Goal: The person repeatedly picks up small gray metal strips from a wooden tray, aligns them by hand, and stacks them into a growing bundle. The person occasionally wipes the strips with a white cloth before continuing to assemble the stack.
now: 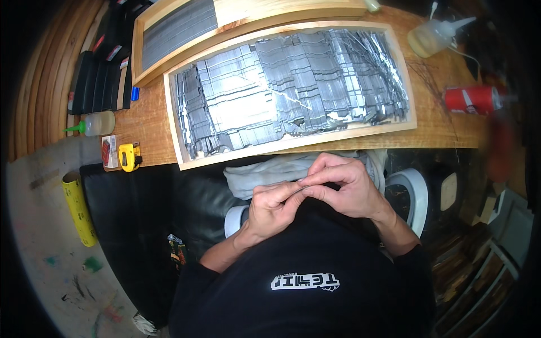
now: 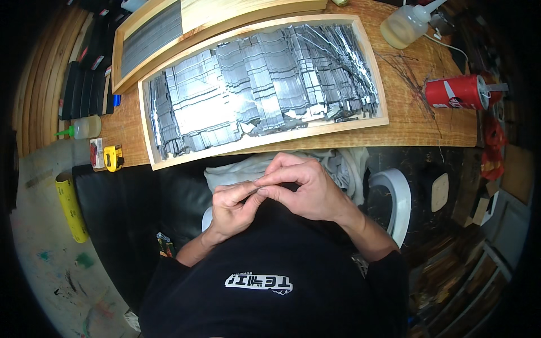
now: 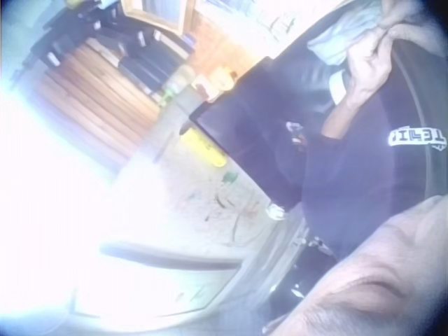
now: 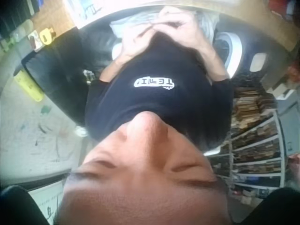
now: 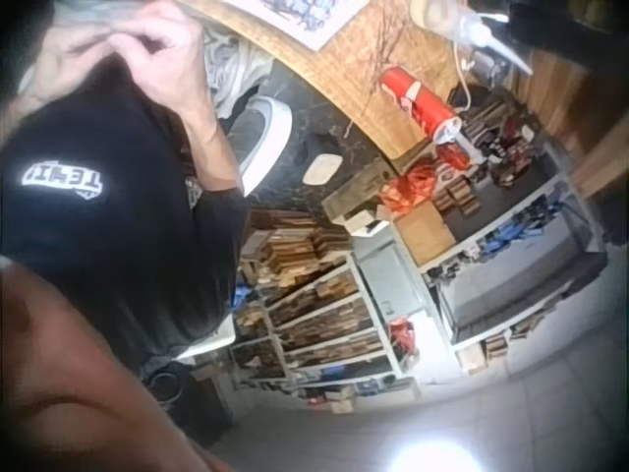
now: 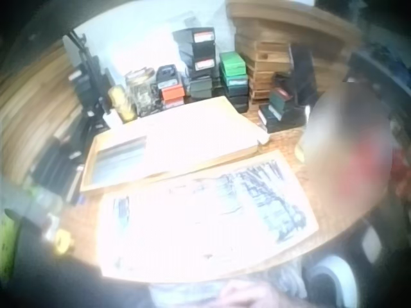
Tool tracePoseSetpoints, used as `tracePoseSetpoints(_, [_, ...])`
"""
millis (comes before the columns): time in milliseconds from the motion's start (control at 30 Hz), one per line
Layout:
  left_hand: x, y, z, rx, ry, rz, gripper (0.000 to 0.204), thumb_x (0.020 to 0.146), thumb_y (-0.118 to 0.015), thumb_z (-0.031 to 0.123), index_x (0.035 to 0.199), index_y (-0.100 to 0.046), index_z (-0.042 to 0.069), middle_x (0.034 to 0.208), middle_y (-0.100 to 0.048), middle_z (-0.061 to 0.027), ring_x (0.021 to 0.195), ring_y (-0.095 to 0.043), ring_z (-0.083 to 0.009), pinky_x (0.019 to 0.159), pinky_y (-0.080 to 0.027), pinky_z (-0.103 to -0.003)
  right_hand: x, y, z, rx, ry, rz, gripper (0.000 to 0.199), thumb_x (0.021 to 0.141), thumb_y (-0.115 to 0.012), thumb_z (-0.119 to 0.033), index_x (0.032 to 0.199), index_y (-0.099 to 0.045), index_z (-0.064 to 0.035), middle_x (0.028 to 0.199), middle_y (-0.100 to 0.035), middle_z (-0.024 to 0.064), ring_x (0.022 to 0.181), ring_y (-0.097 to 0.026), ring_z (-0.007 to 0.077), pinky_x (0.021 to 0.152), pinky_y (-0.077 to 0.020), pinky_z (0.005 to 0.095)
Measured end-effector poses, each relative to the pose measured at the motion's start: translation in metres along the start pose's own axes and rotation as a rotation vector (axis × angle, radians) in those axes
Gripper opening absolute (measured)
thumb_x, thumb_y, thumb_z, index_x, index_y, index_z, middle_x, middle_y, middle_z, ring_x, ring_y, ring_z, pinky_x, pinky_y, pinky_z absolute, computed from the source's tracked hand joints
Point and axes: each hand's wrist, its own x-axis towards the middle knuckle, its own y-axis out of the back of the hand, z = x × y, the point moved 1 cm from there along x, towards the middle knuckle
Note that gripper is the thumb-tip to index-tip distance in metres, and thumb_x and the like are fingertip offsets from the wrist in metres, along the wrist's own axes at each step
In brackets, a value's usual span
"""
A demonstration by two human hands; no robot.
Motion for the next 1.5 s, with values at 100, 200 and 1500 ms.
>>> tracePoseSetpoints(100, [-0.0012,0.0006,-0.0010,0.015,0.025,-0.030,0.018,0.092,-0.077,0.000,0.109,-0.077,-0.005,0.084,-0.078,-0.0163,0.069,-0.075,-0.0195,0.063,-0.055,-0.027,0.0000,0.0012,0.0018,0.011,-0.001,-0.008,0.019,0.087,-0.082,-0.002,0.105,-0.081,-0.0024,0.094,-0.072,0.0071,0.085,-0.069,0.0150,0.073,-0.0539,0.0265])
tracePoseSetpoints(200, [-0.0013,0.0009,0.0000,0.023,0.040,-0.040,0.017,0.092,-0.077,0.000,0.109,-0.077,-0.005,0.084,-0.077,-0.0164,0.069,-0.075,-0.0193,0.063,-0.055,-0.027,0.0002,0.0017,0.0001,0.010,-0.006,-0.004,0.018,0.086,-0.083,-0.001,0.104,-0.082,-0.0025,0.093,-0.072,0.0069,0.084,-0.069,0.0150,0.072,-0.0542,0.0266])
tracePoseSetpoints(1500, [0.0013,0.0023,-0.0038,-0.025,-0.010,-0.002,0.019,0.090,-0.078,-0.002,0.109,-0.077,-0.002,0.087,-0.078,-0.0158,0.072,-0.076,-0.0214,0.065,-0.056,-0.028,-0.0018,-0.0049,-0.0078,-0.175,0.110,0.063,0.011,0.089,-0.075,0.002,0.095,-0.066,0.0010,0.090,-0.069,0.0099,0.079,-0.069,0.0216,0.072,-0.0547,0.0310])
